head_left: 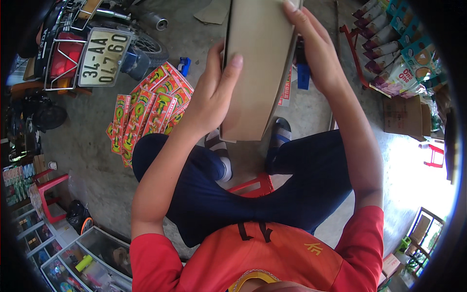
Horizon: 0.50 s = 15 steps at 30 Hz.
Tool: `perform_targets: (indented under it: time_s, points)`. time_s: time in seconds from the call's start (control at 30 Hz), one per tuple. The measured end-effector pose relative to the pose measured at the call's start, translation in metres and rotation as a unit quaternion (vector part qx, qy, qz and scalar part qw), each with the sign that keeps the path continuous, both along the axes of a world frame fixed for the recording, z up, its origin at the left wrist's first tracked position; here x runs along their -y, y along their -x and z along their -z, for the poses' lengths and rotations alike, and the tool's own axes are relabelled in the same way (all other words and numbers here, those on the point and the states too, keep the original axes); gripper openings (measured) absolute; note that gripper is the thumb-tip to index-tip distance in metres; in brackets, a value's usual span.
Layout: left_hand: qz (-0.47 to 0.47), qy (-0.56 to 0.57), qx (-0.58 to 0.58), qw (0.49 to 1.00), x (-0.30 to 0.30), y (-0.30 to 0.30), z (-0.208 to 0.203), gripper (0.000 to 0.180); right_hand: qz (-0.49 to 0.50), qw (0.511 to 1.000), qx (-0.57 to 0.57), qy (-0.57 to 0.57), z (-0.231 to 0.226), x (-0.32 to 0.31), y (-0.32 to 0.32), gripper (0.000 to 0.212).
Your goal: The recorder is folding and stapling cardboard to assemble product boxes.
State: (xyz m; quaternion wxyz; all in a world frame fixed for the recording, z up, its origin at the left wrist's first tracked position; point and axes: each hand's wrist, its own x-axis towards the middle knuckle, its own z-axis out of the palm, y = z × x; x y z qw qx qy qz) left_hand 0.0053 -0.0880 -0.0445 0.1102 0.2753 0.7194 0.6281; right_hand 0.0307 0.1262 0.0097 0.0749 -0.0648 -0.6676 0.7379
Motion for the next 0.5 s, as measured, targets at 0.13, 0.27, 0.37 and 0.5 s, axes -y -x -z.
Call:
perform_targets:
  time_s: [0.13,0.27,0.37,0.5]
  points:
    - [0.024,-0.009,0.013,1.0,0.002,0.003,0.002,0.066,-0.03,0.993,-0.063,-0.093,0.002,-0.004,-0.001,0.064]
    - [-0.041,-0.095,0.008,0.995,0.002,0.009,-0.009,0.056,-0.166,0.953,-0.011,-0.254,0.017,0.002,-0.01,0.063]
    - [-0.055,-0.043,-0.017,0.997,0.013,0.012,-0.016,0.05,-0.161,0.952,-0.034,-0.258,0.018,0.01,-0.011,0.062]
    - [-0.052,-0.015,-0.062,0.997,0.012,0.009,-0.012,0.048,-0.12,0.959,-0.015,-0.256,0.008,0.014,-0.009,0.059]
